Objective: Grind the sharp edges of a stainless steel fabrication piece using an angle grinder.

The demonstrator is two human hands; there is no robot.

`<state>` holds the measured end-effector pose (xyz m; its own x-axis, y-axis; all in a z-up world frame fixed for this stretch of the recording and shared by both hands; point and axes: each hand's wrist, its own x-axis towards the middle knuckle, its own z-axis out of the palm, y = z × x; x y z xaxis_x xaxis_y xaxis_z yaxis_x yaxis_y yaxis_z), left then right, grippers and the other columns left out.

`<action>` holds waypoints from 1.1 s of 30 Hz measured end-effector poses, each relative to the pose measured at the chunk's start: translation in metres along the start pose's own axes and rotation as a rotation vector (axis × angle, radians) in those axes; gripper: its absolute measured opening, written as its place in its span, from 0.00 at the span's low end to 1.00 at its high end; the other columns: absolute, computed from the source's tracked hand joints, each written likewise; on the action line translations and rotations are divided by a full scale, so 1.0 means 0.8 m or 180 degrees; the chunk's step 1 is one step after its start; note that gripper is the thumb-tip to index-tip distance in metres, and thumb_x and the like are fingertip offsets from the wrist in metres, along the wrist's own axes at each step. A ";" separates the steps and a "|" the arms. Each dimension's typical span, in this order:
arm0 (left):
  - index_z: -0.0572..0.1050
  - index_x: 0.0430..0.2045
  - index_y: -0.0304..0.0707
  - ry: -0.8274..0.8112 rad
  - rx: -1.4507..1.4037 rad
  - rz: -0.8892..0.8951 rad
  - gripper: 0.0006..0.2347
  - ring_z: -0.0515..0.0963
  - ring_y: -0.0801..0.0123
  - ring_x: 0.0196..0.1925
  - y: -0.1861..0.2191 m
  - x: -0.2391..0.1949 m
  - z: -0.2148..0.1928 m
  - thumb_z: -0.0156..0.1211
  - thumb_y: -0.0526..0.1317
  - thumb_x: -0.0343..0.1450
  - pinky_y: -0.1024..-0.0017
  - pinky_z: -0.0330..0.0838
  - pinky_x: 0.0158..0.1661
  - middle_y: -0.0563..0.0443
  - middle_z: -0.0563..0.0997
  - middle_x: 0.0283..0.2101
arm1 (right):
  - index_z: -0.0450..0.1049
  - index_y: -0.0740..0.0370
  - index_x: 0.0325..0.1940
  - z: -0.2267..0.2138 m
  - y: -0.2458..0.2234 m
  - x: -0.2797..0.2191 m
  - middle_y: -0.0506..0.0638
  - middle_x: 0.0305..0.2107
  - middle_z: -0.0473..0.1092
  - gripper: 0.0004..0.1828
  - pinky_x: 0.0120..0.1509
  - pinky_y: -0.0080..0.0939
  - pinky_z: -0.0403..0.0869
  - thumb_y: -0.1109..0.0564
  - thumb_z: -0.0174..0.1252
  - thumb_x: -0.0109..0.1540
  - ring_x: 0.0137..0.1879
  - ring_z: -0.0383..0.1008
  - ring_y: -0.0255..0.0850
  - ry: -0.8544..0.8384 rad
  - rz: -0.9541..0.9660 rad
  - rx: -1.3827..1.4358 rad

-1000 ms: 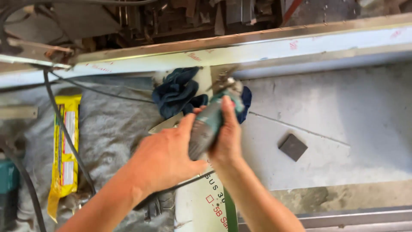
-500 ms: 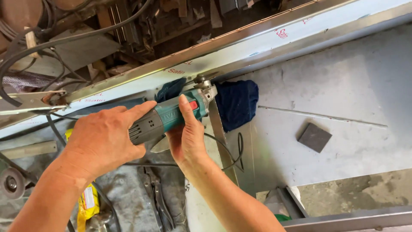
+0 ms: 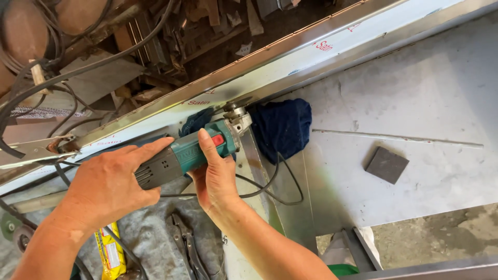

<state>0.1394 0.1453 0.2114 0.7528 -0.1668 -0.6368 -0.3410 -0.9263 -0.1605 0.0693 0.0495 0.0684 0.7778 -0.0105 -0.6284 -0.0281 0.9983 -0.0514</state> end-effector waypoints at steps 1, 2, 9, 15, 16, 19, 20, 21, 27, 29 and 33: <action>0.66 0.67 0.73 0.0005 0.0003 -0.0007 0.40 0.83 0.59 0.39 -0.001 0.001 0.001 0.70 0.43 0.55 0.64 0.78 0.46 0.53 0.82 0.39 | 0.68 0.56 0.52 -0.001 0.000 0.001 0.45 0.40 0.74 0.24 0.52 0.48 0.77 0.46 0.68 0.59 0.46 0.77 0.38 -0.0008 0.0004 0.0002; 0.66 0.66 0.73 0.0044 -0.0014 0.0050 0.40 0.83 0.59 0.39 -0.002 0.001 0.002 0.70 0.43 0.54 0.64 0.78 0.46 0.54 0.82 0.40 | 0.68 0.56 0.52 -0.002 0.000 0.002 0.45 0.40 0.74 0.24 0.52 0.47 0.77 0.46 0.68 0.59 0.45 0.77 0.37 0.0007 0.0012 -0.0012; 0.66 0.66 0.75 0.0026 -0.0087 0.0038 0.39 0.83 0.61 0.38 0.007 0.002 0.006 0.70 0.44 0.55 0.64 0.78 0.46 0.57 0.81 0.39 | 0.67 0.58 0.52 -0.010 -0.005 0.001 0.46 0.40 0.74 0.25 0.52 0.46 0.78 0.45 0.68 0.59 0.46 0.77 0.38 0.0034 0.0006 -0.0022; 0.65 0.67 0.76 -0.0049 0.0044 -0.0024 0.40 0.83 0.62 0.39 0.012 0.002 0.003 0.70 0.45 0.55 0.64 0.78 0.46 0.57 0.80 0.38 | 0.67 0.59 0.54 -0.009 -0.010 0.002 0.46 0.41 0.74 0.26 0.52 0.47 0.77 0.46 0.68 0.59 0.46 0.77 0.38 0.0042 -0.0061 -0.0035; 0.65 0.67 0.76 -0.0054 0.0044 -0.0028 0.40 0.83 0.62 0.39 0.012 0.002 0.003 0.70 0.45 0.55 0.64 0.78 0.46 0.57 0.80 0.38 | 0.67 0.59 0.54 -0.010 -0.010 0.001 0.46 0.41 0.74 0.26 0.52 0.47 0.77 0.46 0.68 0.59 0.46 0.77 0.38 0.0045 -0.0055 -0.0034; 0.66 0.67 0.72 0.0111 -0.0040 0.0150 0.39 0.83 0.61 0.38 0.016 0.005 0.000 0.70 0.45 0.55 0.64 0.78 0.45 0.57 0.80 0.38 | 0.68 0.60 0.54 -0.009 -0.015 0.002 0.48 0.42 0.74 0.26 0.53 0.48 0.77 0.45 0.67 0.59 0.47 0.78 0.39 0.0092 -0.0011 -0.0065; 0.65 0.67 0.74 -0.0038 0.0028 0.0037 0.39 0.83 0.62 0.39 0.019 0.005 -0.003 0.70 0.45 0.56 0.64 0.78 0.45 0.57 0.80 0.38 | 0.68 0.61 0.54 -0.009 -0.016 0.002 0.48 0.42 0.75 0.26 0.54 0.48 0.78 0.45 0.67 0.59 0.48 0.78 0.39 0.0093 -0.0002 -0.0076; 0.64 0.68 0.75 -0.0193 0.0094 -0.0075 0.39 0.83 0.62 0.39 0.023 0.004 -0.006 0.70 0.45 0.57 0.65 0.78 0.45 0.57 0.80 0.38 | 0.68 0.61 0.54 -0.009 -0.017 0.001 0.48 0.42 0.75 0.26 0.54 0.48 0.78 0.45 0.67 0.59 0.48 0.78 0.39 0.0102 0.0009 -0.0086; 0.64 0.68 0.75 -0.0078 0.0013 0.0020 0.40 0.83 0.62 0.38 0.022 0.005 -0.003 0.70 0.45 0.56 0.65 0.78 0.45 0.57 0.80 0.39 | 0.68 0.61 0.53 -0.011 -0.020 0.002 0.48 0.42 0.75 0.25 0.54 0.48 0.78 0.47 0.68 0.59 0.47 0.78 0.40 0.0076 -0.0046 0.0026; 0.64 0.68 0.75 -0.0051 0.0018 0.0039 0.40 0.83 0.61 0.38 0.023 0.002 0.001 0.70 0.45 0.56 0.64 0.78 0.46 0.57 0.81 0.39 | 0.68 0.60 0.53 -0.012 -0.023 -0.002 0.48 0.41 0.75 0.25 0.54 0.48 0.77 0.47 0.68 0.59 0.47 0.78 0.39 0.0076 -0.0060 0.0046; 0.63 0.70 0.74 0.0181 0.0239 0.0307 0.41 0.84 0.58 0.38 0.026 -0.016 0.019 0.69 0.48 0.57 0.63 0.80 0.44 0.57 0.81 0.44 | 0.68 0.60 0.53 -0.017 -0.045 -0.035 0.49 0.41 0.75 0.25 0.59 0.49 0.77 0.46 0.67 0.59 0.48 0.79 0.41 0.0073 -0.0054 -0.0132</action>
<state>0.1144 0.1334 0.2045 0.7446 -0.2746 -0.6085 -0.4528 -0.8775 -0.1581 0.0401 0.0132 0.0768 0.7638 -0.0293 -0.6448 -0.0412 0.9947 -0.0940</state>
